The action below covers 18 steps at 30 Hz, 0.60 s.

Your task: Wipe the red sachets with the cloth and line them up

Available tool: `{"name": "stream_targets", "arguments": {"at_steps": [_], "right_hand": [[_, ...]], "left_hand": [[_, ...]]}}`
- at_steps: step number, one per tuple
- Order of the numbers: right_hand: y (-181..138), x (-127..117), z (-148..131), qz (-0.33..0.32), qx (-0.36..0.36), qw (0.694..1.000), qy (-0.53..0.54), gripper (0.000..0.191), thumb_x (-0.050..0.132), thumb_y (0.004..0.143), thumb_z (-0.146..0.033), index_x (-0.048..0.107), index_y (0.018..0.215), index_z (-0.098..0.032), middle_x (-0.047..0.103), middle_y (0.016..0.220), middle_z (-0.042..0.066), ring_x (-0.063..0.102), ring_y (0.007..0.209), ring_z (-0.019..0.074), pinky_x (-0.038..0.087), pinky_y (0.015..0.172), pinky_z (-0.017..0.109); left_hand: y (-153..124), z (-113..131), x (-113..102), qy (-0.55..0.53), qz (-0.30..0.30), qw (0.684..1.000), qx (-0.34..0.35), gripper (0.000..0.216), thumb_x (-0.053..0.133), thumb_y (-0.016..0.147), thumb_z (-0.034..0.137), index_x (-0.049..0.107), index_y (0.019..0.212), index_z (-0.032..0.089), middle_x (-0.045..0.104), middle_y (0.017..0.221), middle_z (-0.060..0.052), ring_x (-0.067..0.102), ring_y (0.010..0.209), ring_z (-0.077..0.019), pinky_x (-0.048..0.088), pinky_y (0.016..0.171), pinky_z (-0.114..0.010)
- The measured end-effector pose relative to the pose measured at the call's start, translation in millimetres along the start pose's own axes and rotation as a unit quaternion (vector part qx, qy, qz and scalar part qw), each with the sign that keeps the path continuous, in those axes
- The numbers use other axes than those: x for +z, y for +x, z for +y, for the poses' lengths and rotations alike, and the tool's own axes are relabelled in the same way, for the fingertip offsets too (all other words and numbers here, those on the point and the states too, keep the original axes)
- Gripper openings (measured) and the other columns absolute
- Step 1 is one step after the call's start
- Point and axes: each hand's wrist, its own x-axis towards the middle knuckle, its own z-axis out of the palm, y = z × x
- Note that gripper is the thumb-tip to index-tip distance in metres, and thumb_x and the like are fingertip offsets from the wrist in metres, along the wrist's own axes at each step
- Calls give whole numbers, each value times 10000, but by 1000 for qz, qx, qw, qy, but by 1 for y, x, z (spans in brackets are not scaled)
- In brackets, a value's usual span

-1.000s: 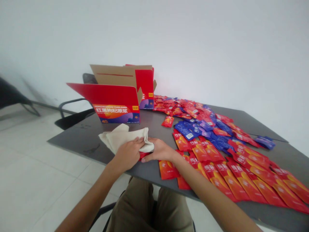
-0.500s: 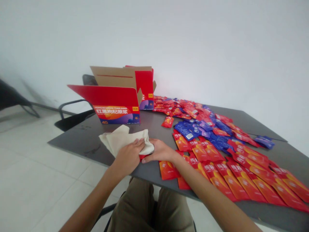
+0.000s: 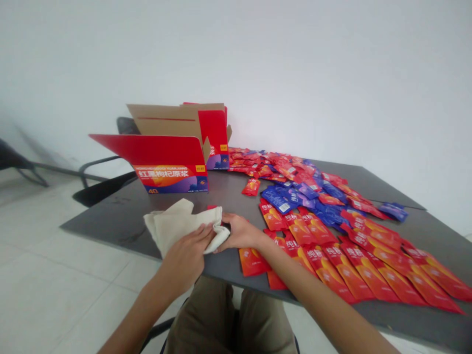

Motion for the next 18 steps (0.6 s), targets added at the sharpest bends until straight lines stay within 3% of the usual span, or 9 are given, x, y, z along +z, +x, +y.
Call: {"name": "stream_targets", "arguments": {"at_steps": [3, 8, 14, 18], "right_hand": [[0, -1, -1, -1, -17, 1000, 2, 545, 869, 491, -282, 692, 997, -185, 681, 1083, 24, 625, 994, 219, 450, 930, 312], [-1, -2, -5, -6, 31, 999, 11, 517, 850, 544, -323, 677, 1006, -168, 698, 962, 6, 640, 888, 199, 483, 838, 290], [0, 1, 0, 8, -9, 1000, -10, 566, 881, 471, -321, 694, 988, -187, 681, 1084, 32, 619, 1014, 235, 442, 947, 327], [0, -1, -2, 1, -2, 1000, -6, 555, 865, 519, -310, 681, 1024, -175, 688, 1054, 29, 631, 973, 218, 454, 915, 308]], "left_hand": [[-4, 0, 0, -9, 3, 1000, 2, 654, 364, 734, 2, 491, 1359, 148, 494, 1431, -72, 407, 1357, -192, 364, 1120, -379], [20, -4, -7, 0, 6, 999, -37, 587, 384, 756, 25, 536, 1313, 124, 533, 1390, -118, 462, 1320, -211, 410, 1078, -389], [-9, 5, -1, 6, 13, 1000, -5, 662, 358, 719, -4, 508, 1346, 145, 512, 1415, -77, 442, 1334, -198, 382, 1108, -374], [7, 4, -7, 3, -5, 1000, -23, 609, 375, 758, 19, 519, 1335, 148, 517, 1411, -92, 446, 1331, -202, 385, 1097, -364]]}}
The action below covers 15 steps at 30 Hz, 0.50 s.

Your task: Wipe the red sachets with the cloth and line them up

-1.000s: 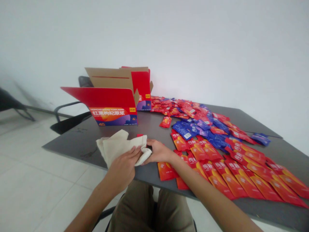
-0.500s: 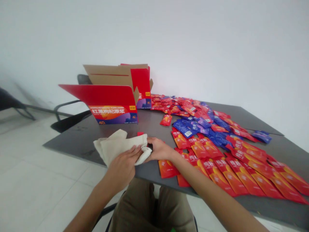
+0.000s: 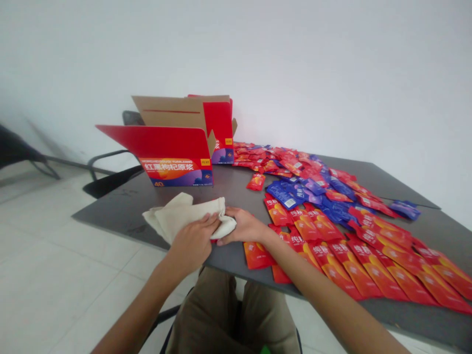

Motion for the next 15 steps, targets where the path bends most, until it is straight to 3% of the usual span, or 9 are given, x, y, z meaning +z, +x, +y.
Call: {"name": "stream_targets", "arguments": {"at_steps": [4, 10, 15], "right_hand": [[-1, 0, -1, -7, 30, 999, 8, 527, 851, 551, -332, 674, 1020, -172, 703, 972, 9, 644, 892, 192, 477, 851, 284], [0, 1, 2, 6, -15, 1000, 2, 594, 875, 486, -304, 684, 1036, -188, 678, 1118, 34, 625, 1016, 223, 442, 939, 314], [-1, 0, -2, -3, 36, 999, 24, 531, 844, 558, -332, 672, 1031, -165, 704, 991, 14, 645, 909, 199, 481, 846, 286]], "left_hand": [[14, -6, 1, -1, 5, 1000, -6, 594, 379, 762, 18, 521, 1328, 133, 519, 1407, -109, 450, 1329, -198, 387, 1091, -362], [-9, -8, 8, -11, 9, 1000, 17, 665, 358, 728, -3, 480, 1366, 137, 496, 1431, -69, 410, 1355, -180, 351, 1124, -357], [10, -7, 1, 0, 3, 1000, -16, 596, 377, 757, 27, 524, 1326, 125, 529, 1397, -107, 456, 1324, -210, 395, 1086, -373]]}}
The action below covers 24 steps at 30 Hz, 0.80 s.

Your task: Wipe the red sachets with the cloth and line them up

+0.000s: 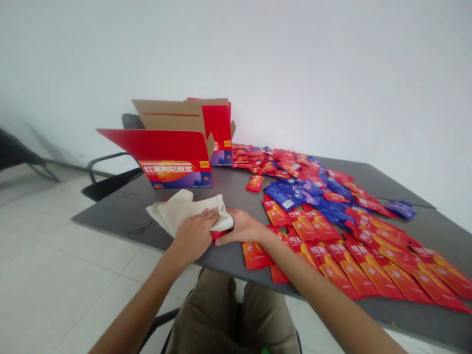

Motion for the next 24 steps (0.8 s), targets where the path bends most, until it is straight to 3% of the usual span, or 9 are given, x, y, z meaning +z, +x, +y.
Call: {"name": "stream_targets", "arguments": {"at_steps": [7, 13, 19, 24], "right_hand": [[3, 2, 5, 12, -62, 998, -18, 625, 874, 475, -278, 679, 1062, -193, 668, 1157, 40, 614, 1057, 236, 427, 982, 338], [1, 0, 1, 2, -1, 1000, -17, 510, 846, 550, -336, 677, 1000, -166, 704, 948, 10, 647, 878, 201, 487, 842, 298], [3, 1, 3, 9, -71, 997, -13, 586, 870, 489, -286, 682, 1035, -188, 668, 1136, 35, 614, 1060, 231, 426, 982, 325], [1, 1, 1, 4, -9, 1000, -7, 527, 845, 549, -338, 672, 1020, -175, 705, 981, 12, 646, 914, 199, 475, 886, 302]], "left_hand": [[-25, -2, 7, -12, 21, 999, 34, 662, 363, 723, -2, 490, 1358, 135, 503, 1424, -81, 445, 1333, -187, 368, 1115, -367], [0, 2, 2, 8, 7, 1000, 3, 587, 362, 760, 24, 523, 1321, 80, 537, 1383, -144, 463, 1318, -232, 402, 1080, -384], [-21, 1, 8, 1, 24, 999, 28, 640, 365, 736, 9, 490, 1355, 115, 507, 1418, -96, 445, 1332, -201, 371, 1114, -376], [1, 0, 0, -2, 2, 1000, 13, 602, 381, 745, 21, 530, 1317, 131, 526, 1401, -101, 451, 1328, -195, 384, 1098, -363]]}}
